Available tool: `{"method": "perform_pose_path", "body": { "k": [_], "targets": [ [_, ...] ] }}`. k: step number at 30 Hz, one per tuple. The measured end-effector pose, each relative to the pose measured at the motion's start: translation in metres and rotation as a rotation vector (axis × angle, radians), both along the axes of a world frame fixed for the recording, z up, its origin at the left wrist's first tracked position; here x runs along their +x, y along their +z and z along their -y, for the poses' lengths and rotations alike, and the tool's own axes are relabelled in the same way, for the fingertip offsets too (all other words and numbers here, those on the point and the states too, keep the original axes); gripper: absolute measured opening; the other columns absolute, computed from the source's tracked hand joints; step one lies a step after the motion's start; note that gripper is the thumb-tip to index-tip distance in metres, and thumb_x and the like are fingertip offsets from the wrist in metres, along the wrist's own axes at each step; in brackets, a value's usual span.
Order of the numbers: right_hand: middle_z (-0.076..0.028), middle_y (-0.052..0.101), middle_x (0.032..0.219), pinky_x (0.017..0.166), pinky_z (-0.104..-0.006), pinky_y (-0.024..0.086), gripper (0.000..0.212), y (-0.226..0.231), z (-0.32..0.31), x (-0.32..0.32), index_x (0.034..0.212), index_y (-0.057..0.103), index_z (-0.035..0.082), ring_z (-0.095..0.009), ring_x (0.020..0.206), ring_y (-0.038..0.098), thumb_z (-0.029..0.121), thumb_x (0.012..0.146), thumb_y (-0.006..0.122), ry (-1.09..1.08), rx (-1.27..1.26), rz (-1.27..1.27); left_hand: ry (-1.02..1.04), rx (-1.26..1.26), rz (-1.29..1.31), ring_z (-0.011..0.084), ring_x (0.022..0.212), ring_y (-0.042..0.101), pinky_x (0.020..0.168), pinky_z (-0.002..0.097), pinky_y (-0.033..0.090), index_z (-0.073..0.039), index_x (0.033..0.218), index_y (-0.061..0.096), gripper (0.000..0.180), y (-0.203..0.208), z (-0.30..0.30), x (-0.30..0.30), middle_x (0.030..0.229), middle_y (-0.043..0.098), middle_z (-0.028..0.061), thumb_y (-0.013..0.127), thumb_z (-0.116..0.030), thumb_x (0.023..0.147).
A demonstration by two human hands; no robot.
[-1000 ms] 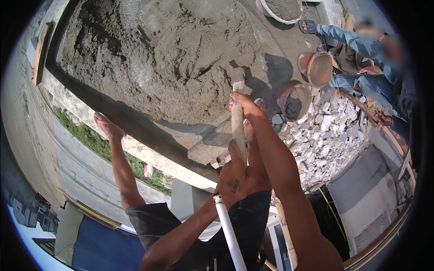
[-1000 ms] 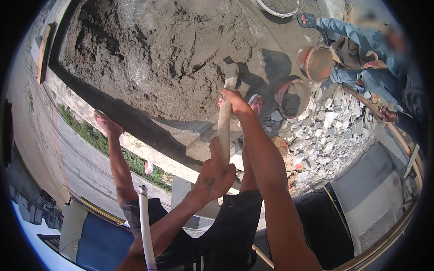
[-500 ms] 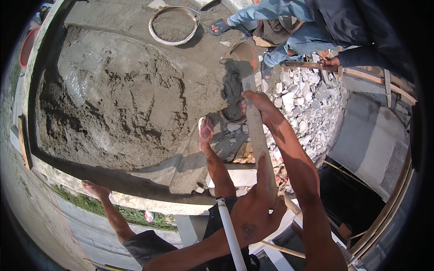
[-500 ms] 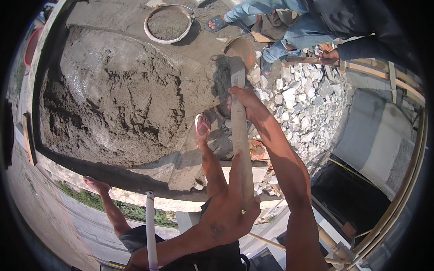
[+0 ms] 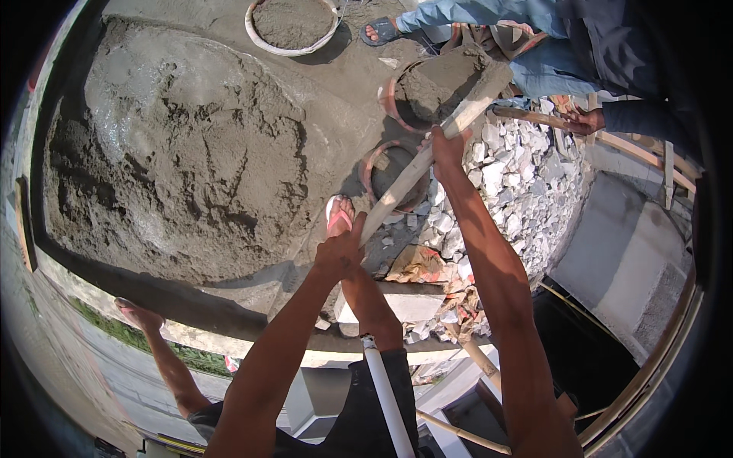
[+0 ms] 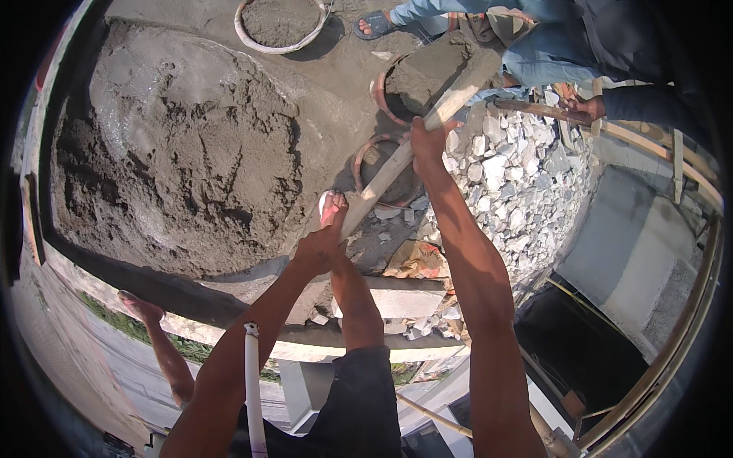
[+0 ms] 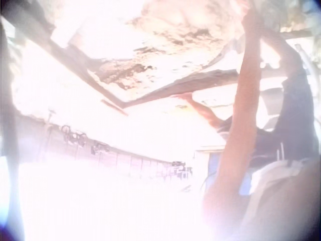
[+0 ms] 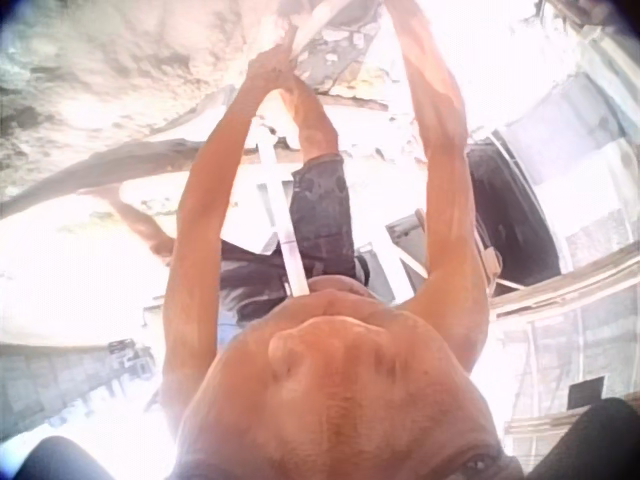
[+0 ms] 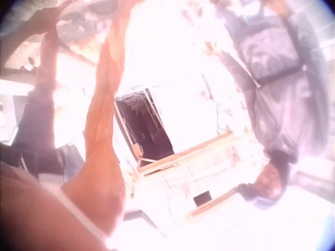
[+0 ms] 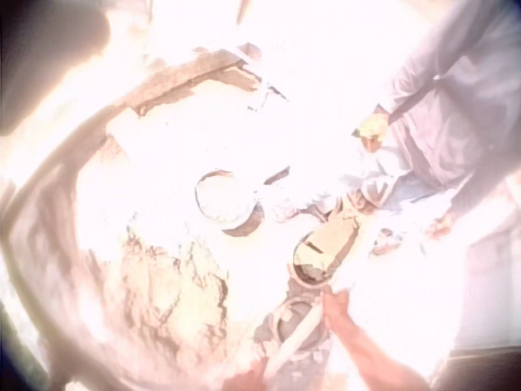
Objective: The person uses a wooden pole to mix a pile of wet concrete in a shallow rectangular pit, moving the pole through the mixture to combine the materials.
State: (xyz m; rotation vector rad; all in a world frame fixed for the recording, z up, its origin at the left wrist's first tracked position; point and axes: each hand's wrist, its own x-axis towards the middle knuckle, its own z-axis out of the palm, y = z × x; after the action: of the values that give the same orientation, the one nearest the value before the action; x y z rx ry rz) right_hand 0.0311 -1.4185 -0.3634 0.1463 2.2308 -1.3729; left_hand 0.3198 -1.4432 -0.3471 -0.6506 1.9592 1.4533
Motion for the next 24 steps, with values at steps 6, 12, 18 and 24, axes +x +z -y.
{"method": "perform_pose_path", "body": {
  "k": [6,12,18,24],
  "targets": [
    [-0.016,0.055,0.097,0.059,-0.0362,0.055,0.058,0.037,0.021,0.051,0.135,0.024,0.005,-0.022,0.069,0.061,0.007,0.091,0.06,0.088,-0.08,-0.114,0.113,0.018,-0.045,0.0459,0.093,0.066,0.077,0.0544,0.052,-0.015,0.145,0.023,0.064,0.001,0.006,0.046,0.108,0.063,0.0265,0.057,-0.02,0.091],
    [-0.016,0.05,0.107,0.058,-0.0338,0.052,0.062,0.068,0.047,0.156,0.139,0.019,0.006,-0.02,0.066,0.058,0.002,0.089,0.056,0.192,-0.085,-0.083,0.599,0.245,-0.185,0.054,0.083,0.06,0.07,0.059,0.047,-0.006,0.128,0.035,0.054,0.06,-0.015,0.152,0.085,0.062,0.0324,0.061,-0.011,0.081],
    [-0.014,0.05,0.093,0.056,-0.0363,0.051,0.07,0.037,0.158,0.322,0.143,0.01,0.002,-0.018,0.061,0.053,0.008,0.091,0.056,0.313,-0.095,0.31,0.822,0.154,-0.005,0.0526,0.088,0.062,0.076,0.0573,0.049,-0.005,0.126,0.042,0.05,0.064,0.035,0.284,0.086,0.064,0.0319,0.062,-0.009,0.08],
    [-0.016,0.053,0.087,0.051,-0.0376,0.052,0.049,-0.09,0.325,0.381,0.124,0.026,-0.004,-0.02,0.062,0.056,0.011,0.091,0.06,0.576,0.03,0.149,0.983,-0.033,0.005,0.0485,0.08,0.065,0.069,0.0484,0.049,0.003,0.108,0.046,0.033,-0.012,0.154,0.309,0.081,0.062,0.0323,0.063,-0.009,0.081]
  ]
}}
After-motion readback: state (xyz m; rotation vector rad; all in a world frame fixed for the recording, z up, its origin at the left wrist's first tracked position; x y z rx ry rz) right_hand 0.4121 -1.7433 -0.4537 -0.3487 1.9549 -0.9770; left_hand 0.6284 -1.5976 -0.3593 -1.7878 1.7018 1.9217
